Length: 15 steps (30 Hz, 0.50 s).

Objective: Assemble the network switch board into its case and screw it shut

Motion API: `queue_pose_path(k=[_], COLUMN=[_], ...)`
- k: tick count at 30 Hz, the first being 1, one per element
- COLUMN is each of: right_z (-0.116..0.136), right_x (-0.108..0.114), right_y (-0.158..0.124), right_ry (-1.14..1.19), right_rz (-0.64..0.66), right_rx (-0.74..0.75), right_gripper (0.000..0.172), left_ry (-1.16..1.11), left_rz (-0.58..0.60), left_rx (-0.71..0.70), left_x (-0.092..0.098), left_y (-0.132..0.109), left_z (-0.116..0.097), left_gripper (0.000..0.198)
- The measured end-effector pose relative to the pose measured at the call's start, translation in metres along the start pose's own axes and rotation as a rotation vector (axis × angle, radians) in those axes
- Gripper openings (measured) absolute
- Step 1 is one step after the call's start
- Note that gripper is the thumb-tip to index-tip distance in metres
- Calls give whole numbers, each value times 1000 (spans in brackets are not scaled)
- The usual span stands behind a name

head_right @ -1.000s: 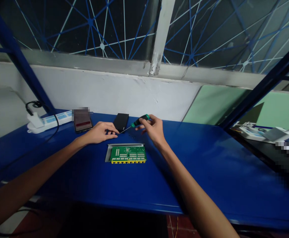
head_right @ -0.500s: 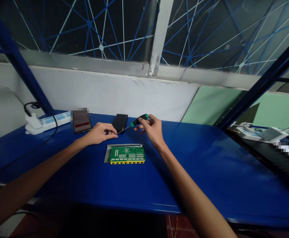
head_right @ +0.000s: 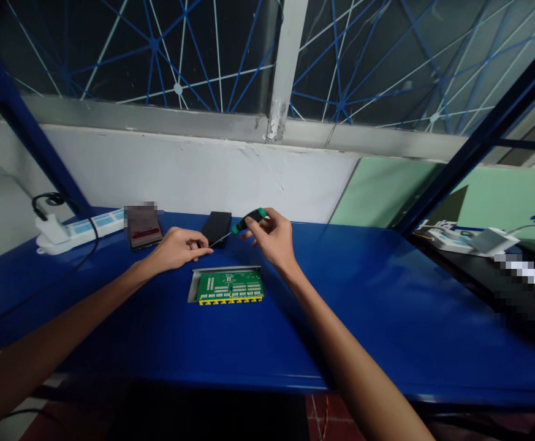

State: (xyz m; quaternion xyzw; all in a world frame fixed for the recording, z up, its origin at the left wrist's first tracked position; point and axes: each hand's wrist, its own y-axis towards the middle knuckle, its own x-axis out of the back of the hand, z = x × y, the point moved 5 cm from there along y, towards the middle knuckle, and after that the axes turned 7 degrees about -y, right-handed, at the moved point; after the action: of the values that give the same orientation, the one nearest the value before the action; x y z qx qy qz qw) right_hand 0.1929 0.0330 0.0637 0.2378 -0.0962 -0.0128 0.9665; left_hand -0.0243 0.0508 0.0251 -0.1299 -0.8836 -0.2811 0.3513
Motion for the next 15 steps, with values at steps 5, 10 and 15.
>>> queue_pose_path(k=[5,10,15], right_z=[1,3,4], right_x=[0,1,3], right_y=[0,0,0], right_ry=[20,34,57], right_rz=[10,-19,-32], right_rx=[-2,-7,-16], right_gripper=[24,24,23], left_ry=[94,64,-63], left_rz=[-45,-74,-36], left_rx=[-96,-133,-67], left_x=[3,4,2], left_y=[-1,-1,0], left_z=[-7,-9,-7], left_gripper=[21,23,24])
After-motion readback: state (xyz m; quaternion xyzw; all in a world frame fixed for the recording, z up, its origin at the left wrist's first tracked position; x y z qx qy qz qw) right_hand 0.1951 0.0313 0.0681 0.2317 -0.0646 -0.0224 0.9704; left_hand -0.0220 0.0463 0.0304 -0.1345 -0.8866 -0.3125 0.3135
